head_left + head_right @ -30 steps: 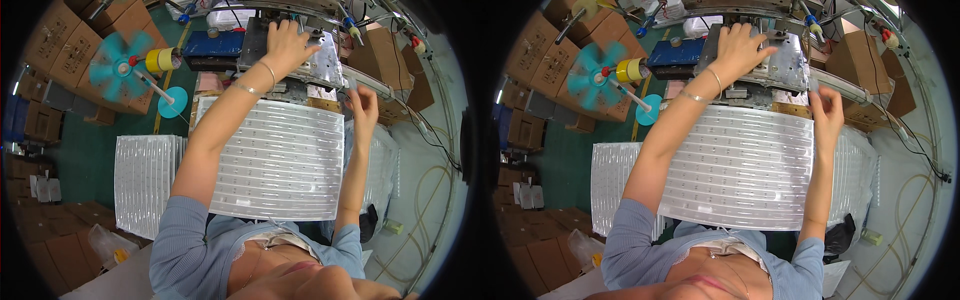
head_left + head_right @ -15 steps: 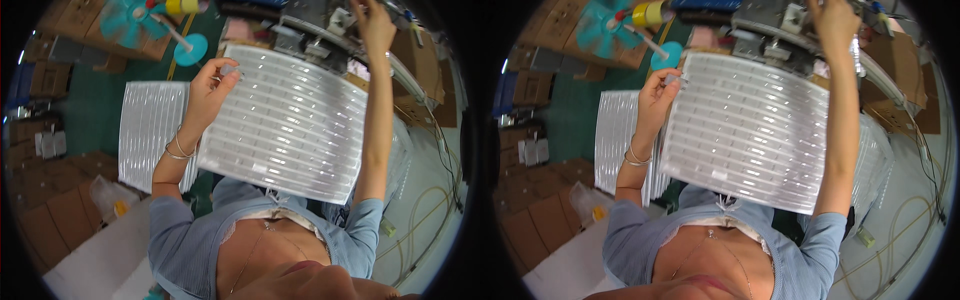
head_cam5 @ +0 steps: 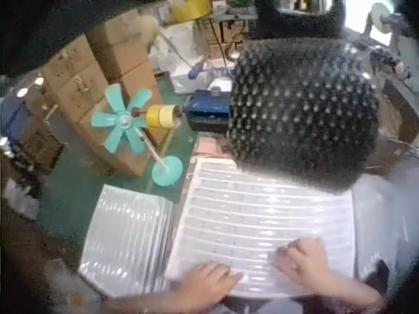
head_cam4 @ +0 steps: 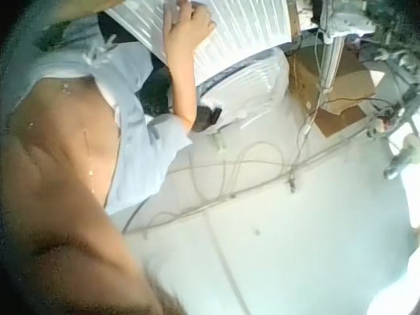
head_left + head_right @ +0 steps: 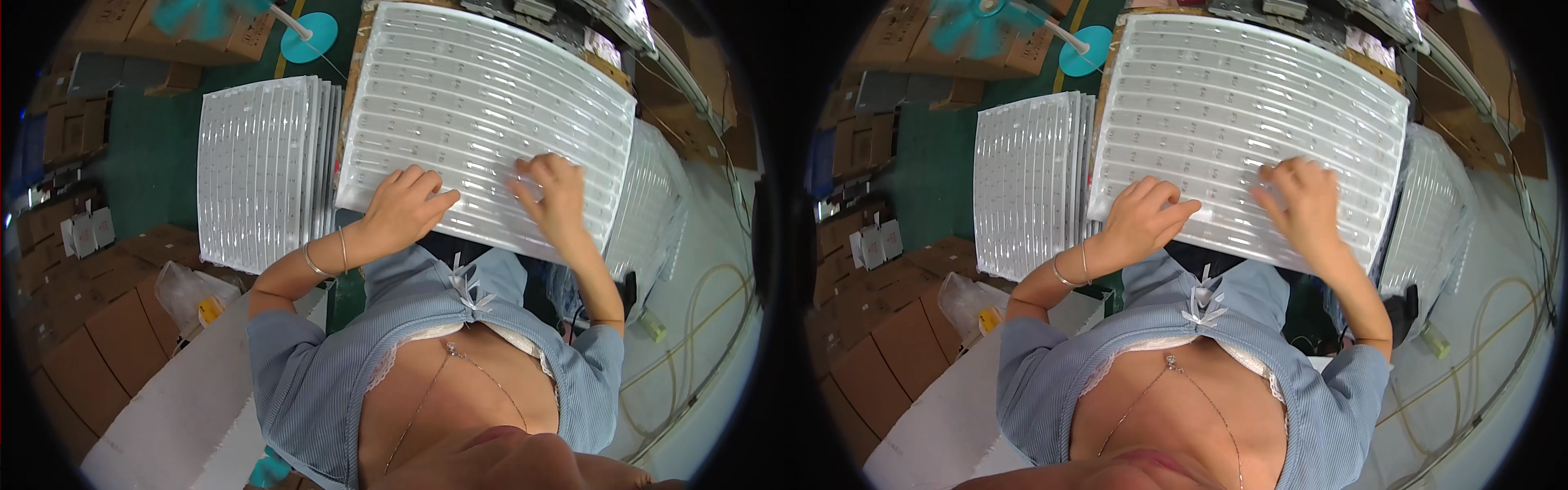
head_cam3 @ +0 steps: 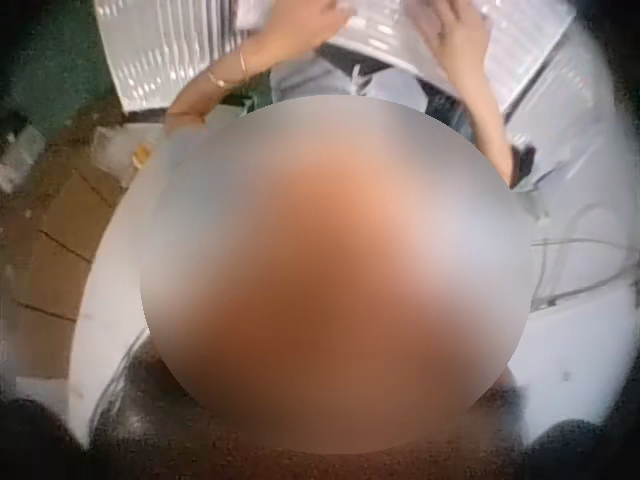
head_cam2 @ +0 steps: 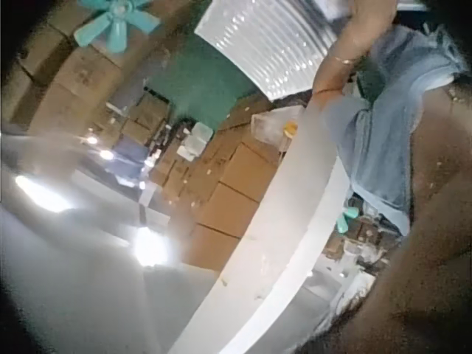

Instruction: The person repeatedly picks up small transparent plastic pieces and inserts them into a larger white plastic tray with multiple slots. They handle the pieces one at a time, placing them into the tray and occasionally adjusting the tray's position on the workbench.

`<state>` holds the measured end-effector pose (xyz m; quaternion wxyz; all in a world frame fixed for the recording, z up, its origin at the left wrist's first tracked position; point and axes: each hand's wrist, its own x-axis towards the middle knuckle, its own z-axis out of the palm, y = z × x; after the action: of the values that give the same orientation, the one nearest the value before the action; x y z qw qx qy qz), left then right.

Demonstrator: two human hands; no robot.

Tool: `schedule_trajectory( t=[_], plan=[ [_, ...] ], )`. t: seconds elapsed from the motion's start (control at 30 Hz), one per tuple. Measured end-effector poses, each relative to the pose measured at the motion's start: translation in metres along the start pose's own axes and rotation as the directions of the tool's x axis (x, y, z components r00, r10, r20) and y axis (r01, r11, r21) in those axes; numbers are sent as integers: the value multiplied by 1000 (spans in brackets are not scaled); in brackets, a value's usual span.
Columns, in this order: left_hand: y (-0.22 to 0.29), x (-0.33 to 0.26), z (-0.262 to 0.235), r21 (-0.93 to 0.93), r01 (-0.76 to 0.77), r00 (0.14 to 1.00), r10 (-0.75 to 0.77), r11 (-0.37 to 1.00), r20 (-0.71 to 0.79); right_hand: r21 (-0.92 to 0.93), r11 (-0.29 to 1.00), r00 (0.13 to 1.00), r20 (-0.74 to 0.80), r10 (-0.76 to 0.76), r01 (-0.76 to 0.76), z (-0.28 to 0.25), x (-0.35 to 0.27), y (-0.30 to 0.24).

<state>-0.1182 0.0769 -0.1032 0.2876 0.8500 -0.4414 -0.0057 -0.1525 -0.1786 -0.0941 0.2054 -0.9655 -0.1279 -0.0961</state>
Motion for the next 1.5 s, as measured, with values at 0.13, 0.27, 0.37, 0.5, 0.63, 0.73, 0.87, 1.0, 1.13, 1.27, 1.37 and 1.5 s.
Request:
schedule_trajectory(
  t=[0.13, 0.27, 0.37, 0.5, 0.63, 0.73, 0.87, 1.0, 1.13, 1.27, 1.37, 1.5],
  plan=[
    [-6, -14, 5, 267, -99, 982, 51, 959, 181, -2, 999, 994, 103, -40, 40, 20, -34, -30],
    [-7, -18, -5, 250, -63, 986, 21, 966, 168, -30, 997, 994, 82, -66, 69, 32, -36, -34],
    [-11, -15, -15, 120, 38, 999, -41, 992, 29, 169, 983, 997, 24, -74, 69, 18, -30, -32],
    [-23, 10, -41, -52, 226, 957, -232, 973, -175, 554, 808, 965, -34, 262, -200, 9, -16, 14],
    [-32, 37, -57, -257, 317, 898, -376, 913, -227, 702, 631, 837, -90, 539, -330, -16, -3, 67],
    [-38, 61, -60, -262, 306, 898, -369, 915, -241, 774, 575, 786, -171, 594, -267, -32, 3, 87],
    [-48, 82, -57, -186, 261, 916, -304, 947, -262, 815, 532, 754, -196, 627, -231, -44, 16, 101],
    [-51, 102, -56, -75, 208, 934, -221, 975, -282, 791, 572, 770, -220, 599, -219, -51, 30, 107],
    [-41, 145, -53, -26, 132, 904, -131, 991, -408, 778, 585, 745, -245, 620, -231, -58, 47, 106],
    [-26, 231, -52, 127, 117, 836, -29, 985, -548, 638, 749, 709, -443, 549, -181, -71, 69, 112],
    [-23, 304, -53, 422, 136, 774, 170, 896, -610, 524, 832, 694, -531, 486, -181, -88, 96, 104],
    [-30, 367, -43, 601, 138, 921, 122, 787, -370, 339, 931, 686, -646, 335, -136, -97, 141, 109]
  ],
)
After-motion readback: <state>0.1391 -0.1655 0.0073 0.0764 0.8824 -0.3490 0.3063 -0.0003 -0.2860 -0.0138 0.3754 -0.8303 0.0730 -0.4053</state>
